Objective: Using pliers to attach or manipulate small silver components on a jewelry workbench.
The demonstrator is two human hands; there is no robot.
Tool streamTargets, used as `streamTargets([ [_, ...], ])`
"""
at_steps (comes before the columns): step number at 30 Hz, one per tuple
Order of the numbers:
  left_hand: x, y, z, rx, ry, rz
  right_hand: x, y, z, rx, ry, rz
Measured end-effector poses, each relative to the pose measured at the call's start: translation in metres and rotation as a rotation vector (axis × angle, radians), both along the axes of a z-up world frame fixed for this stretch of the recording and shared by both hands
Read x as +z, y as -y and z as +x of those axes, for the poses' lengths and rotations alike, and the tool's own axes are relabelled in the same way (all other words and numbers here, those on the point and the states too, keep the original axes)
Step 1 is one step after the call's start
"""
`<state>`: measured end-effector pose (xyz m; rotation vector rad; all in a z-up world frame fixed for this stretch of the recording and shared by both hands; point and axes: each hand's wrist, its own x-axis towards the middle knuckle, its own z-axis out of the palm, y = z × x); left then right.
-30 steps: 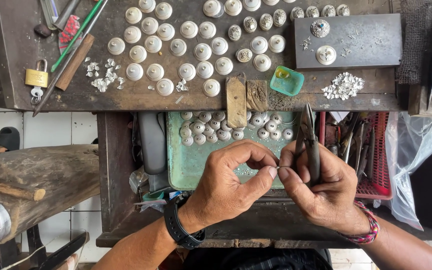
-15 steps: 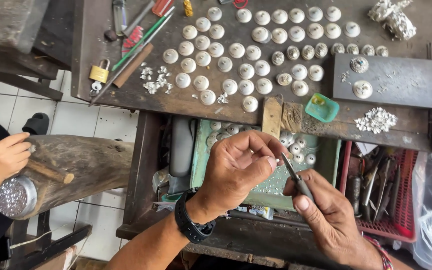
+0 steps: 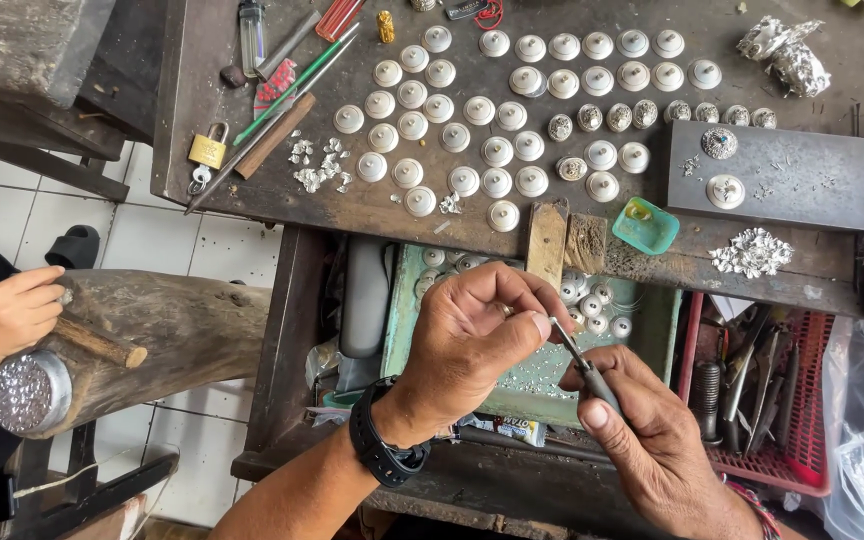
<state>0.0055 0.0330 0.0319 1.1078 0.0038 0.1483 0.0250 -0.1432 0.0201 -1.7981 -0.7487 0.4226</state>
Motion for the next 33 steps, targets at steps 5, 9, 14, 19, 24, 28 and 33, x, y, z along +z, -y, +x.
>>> streamTargets([
  [5, 0.000, 0.001, 0.001, 0.017, -0.019, 0.015, -0.001, -0.001, 0.000, -0.006, 0.009, 0.005],
  [9, -0.002, 0.001, 0.001, 0.014, -0.016, 0.000, -0.001, -0.001, 0.001, -0.002, 0.019, -0.003],
  [14, -0.003, 0.002, 0.001, 0.020, -0.027, -0.010, -0.001, -0.001, 0.000, -0.018, 0.016, 0.001],
  [19, -0.003, 0.002, 0.001, 0.023, -0.023, 0.027, 0.003, -0.003, 0.001, -0.011, 0.038, 0.011],
  [24, -0.003, 0.003, 0.000, 0.022, -0.038, -0.021, 0.004, -0.003, 0.001, -0.002, 0.110, -0.007],
  [28, -0.003, 0.004, 0.001, 0.018, -0.037, -0.047, -0.004, -0.002, -0.001, -0.022, 0.156, -0.013],
  [33, -0.002, 0.004, 0.001, 0.026, -0.073, -0.032, -0.007, 0.000, -0.003, -0.039, 0.123, -0.028],
])
